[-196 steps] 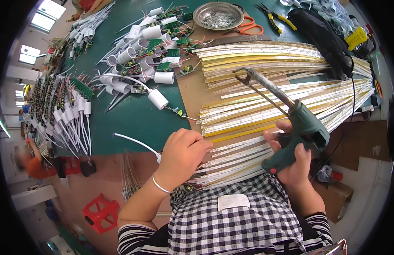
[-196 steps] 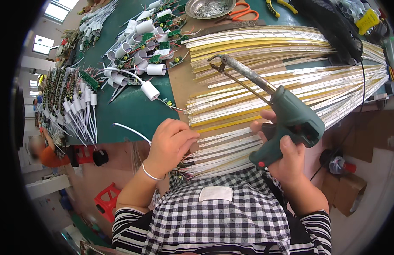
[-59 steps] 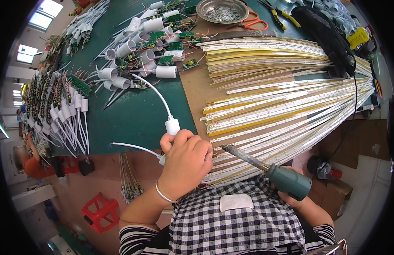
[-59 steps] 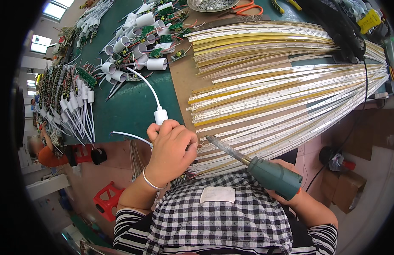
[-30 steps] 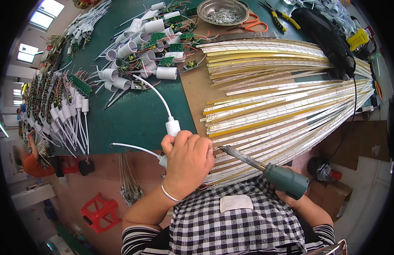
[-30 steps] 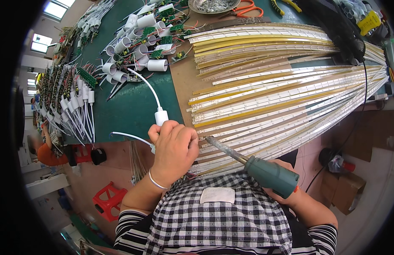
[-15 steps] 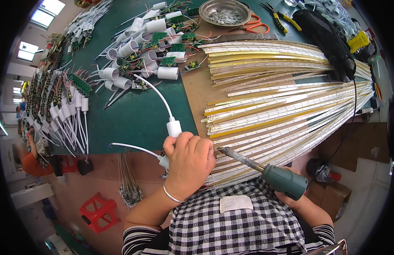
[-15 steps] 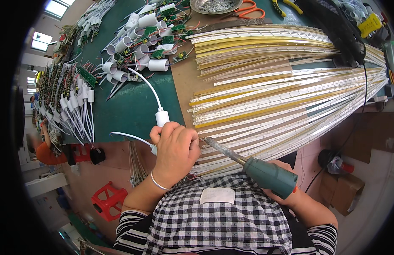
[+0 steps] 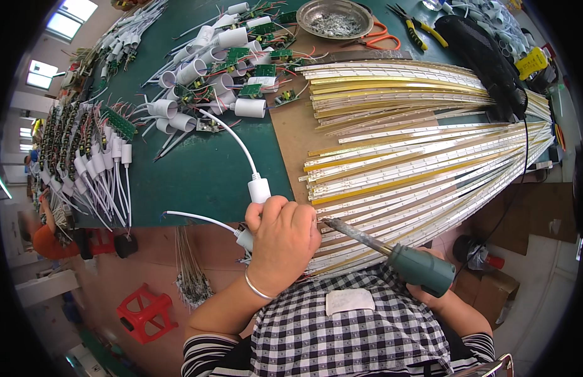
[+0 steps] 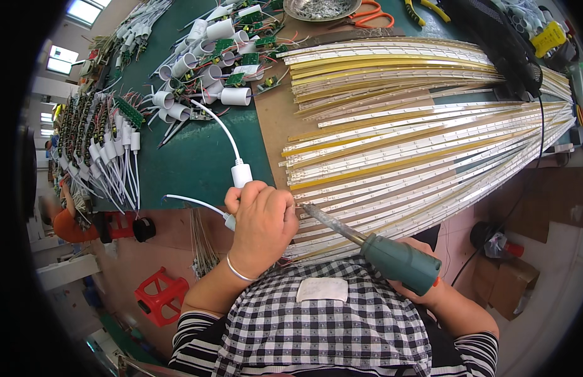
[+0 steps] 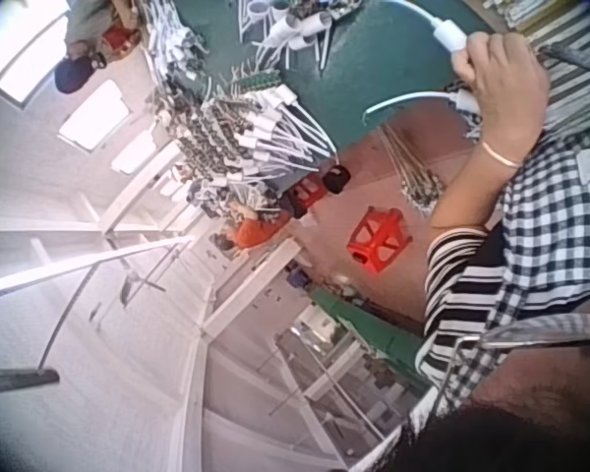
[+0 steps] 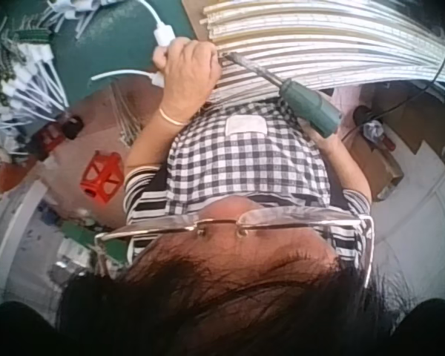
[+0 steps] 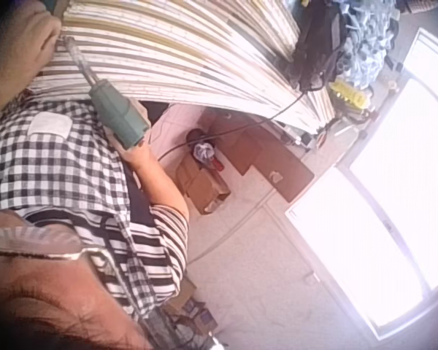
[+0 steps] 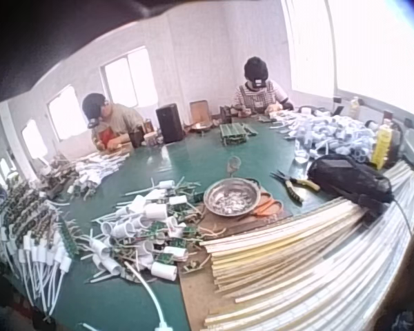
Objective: The person aligns wires to LED strips by hand and solders the electrical connections using a soldering gun.
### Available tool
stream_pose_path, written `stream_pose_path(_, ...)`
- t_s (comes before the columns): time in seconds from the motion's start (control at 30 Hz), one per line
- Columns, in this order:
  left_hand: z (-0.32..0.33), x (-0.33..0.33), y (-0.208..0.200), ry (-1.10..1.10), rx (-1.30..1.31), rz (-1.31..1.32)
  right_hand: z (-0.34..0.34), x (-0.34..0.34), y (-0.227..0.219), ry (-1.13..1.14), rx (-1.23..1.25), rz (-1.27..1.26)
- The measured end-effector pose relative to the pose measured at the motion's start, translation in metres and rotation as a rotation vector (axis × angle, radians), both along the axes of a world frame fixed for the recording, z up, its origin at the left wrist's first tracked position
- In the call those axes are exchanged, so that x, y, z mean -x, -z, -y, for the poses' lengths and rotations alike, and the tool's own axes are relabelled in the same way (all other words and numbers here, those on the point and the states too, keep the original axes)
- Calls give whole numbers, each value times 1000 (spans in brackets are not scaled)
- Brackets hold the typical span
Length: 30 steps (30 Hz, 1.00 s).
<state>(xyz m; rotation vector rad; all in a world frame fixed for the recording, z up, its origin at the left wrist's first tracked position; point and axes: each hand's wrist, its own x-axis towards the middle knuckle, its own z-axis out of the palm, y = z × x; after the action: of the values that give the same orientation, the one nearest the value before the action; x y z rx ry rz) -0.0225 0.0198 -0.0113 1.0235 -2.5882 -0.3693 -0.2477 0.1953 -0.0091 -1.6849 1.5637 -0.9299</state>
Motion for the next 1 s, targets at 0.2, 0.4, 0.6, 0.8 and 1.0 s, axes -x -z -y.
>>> stream_pose_path(0.2,-1,1,0,0,12,10,-1,0,3,-10,-14,26)
stream_pose_path(0.4,0,1,-1,4,8,6,-5,1,9,2,22,-38)
stream_pose_path(0.6,0,1,-1,7,-2,4,-6,-2,7,46,4,39)
stream_pose_path(0.8,0,1,-1,6,0,7,-7,-2,13,21,59,-28)
stream_pose_path(1.0,0,1,0,3,14,11,-4,1,7,-52,16,-101)
